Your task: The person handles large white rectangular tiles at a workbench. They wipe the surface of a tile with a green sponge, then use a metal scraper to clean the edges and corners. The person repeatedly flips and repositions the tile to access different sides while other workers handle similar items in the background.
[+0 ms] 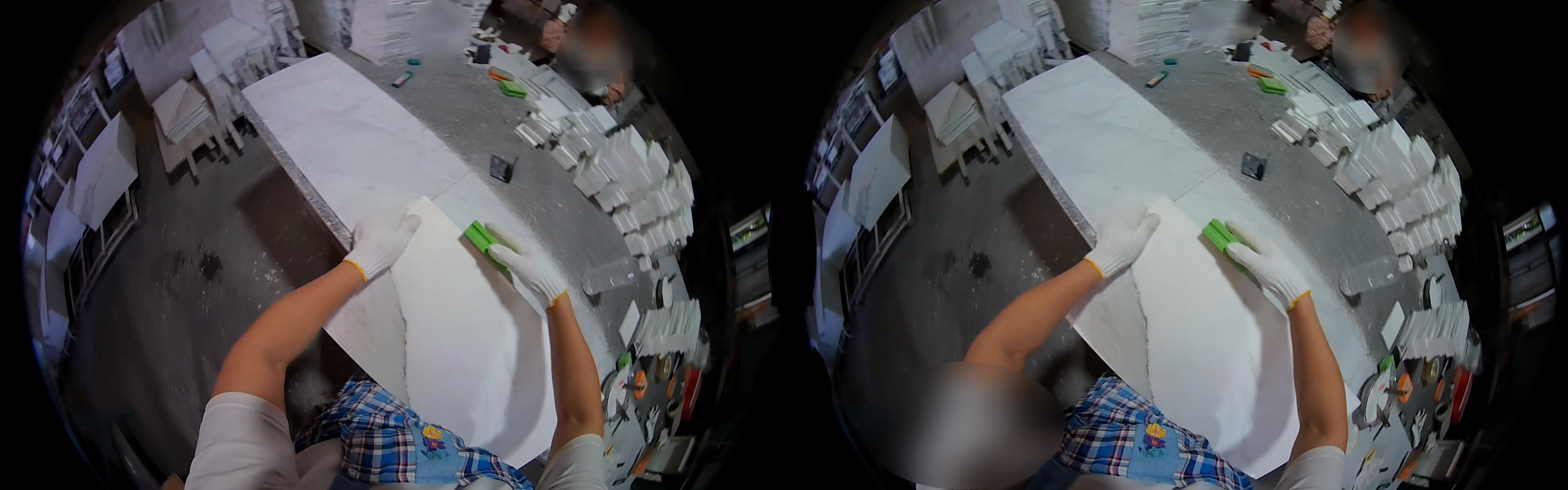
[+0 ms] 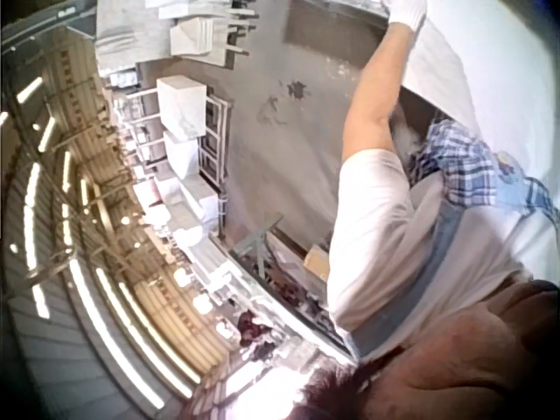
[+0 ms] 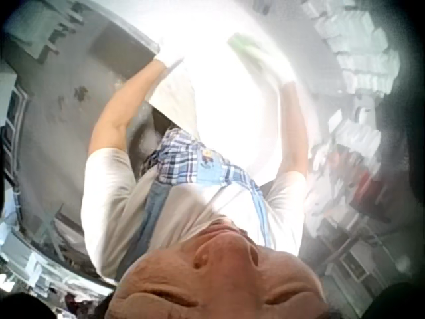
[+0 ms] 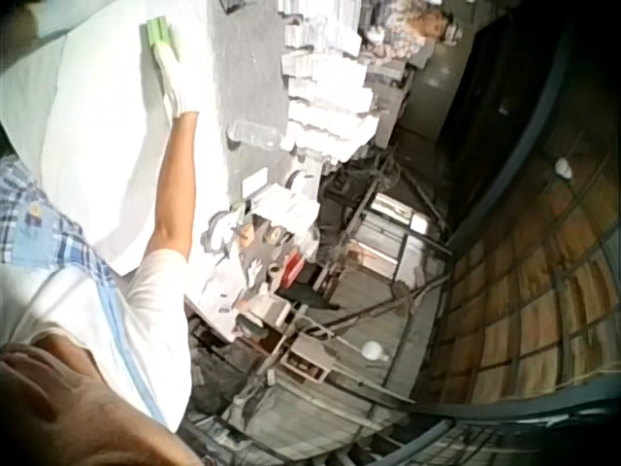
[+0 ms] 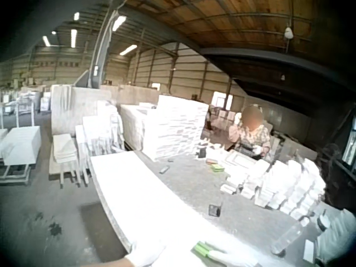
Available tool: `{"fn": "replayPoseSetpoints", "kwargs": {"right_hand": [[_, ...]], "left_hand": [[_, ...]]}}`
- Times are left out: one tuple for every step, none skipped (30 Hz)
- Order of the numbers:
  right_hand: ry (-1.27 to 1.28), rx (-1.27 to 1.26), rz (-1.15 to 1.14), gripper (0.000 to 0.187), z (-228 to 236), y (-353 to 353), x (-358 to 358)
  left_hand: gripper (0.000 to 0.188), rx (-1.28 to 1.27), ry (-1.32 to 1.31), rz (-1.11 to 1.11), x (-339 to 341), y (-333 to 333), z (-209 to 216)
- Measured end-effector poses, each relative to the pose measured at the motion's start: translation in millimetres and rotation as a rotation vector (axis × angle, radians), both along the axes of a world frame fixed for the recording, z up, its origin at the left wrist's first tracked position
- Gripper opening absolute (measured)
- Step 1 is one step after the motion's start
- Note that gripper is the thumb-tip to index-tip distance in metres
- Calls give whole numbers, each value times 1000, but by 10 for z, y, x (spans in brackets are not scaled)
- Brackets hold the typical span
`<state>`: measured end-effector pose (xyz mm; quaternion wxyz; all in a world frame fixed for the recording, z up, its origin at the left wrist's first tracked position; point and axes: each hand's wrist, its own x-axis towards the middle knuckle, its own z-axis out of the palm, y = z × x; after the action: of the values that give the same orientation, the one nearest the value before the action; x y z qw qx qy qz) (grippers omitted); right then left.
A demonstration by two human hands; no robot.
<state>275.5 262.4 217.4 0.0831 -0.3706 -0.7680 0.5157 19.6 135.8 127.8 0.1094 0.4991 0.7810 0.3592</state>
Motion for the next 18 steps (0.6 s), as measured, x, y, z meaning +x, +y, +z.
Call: {"fn": "replayPoseSetpoints", "kwargs": {"right_hand": [[7,-40,26,60,-23,5,-165],[19,-21,53,60,-73,50,-335],[37,-2,74,60,-133,119,-495],[58,19,90,60,-139,153,-656],[80,10,90,60,-139,169,-815],[103,-3,92,60,-120,150,-1010],[127,-17,90,60,-108,141,-1106],[128,-21,83,60,-110,147,-1107],[121,-22,81,59,-113,149,-1101],[113,-22,76,59,-114,152,-1073],[103,30,87,59,-113,155,-942],[87,84,117,59,-105,154,-757],[68,138,133,59,-115,156,-555],[46,100,120,59,-144,154,-411],[23,60,93,59,-124,107,-256],[-1,20,69,59,-119,93,-195],[16,-51,57,59,-141,125,-249],[40,-48,37,59,-151,95,-357]], "left_hand": [[43,10,7,-17,-16,10,-9],[43,21,14,-37,-33,13,-18],[43,7,-2,-35,-38,15,-10],[44,-6,-14,-37,-40,20,5],[44,-18,-26,-43,-33,26,21],[44,-23,-48,-36,-34,14,40],[44,-28,-69,-32,-27,4,62],[45,-33,-91,-31,-25,3,88],[45,-65,-74,-39,-38,-1,107],[45,-98,-57,-48,-47,-1,130],[46,-131,-40,-60,-49,4,144],[46,-106,-62,-54,-60,-25,139],[46,-83,-85,-61,-51,-19,106],[47,-61,-103,-56,-73,-32,80],[47,-63,-83,-44,-68,-32,70],[47,-66,-64,-30,-66,-37,60],[47,-68,-44,-14,-69,-47,42],[48,-72,-50,-28,-44,-46,47]]}}
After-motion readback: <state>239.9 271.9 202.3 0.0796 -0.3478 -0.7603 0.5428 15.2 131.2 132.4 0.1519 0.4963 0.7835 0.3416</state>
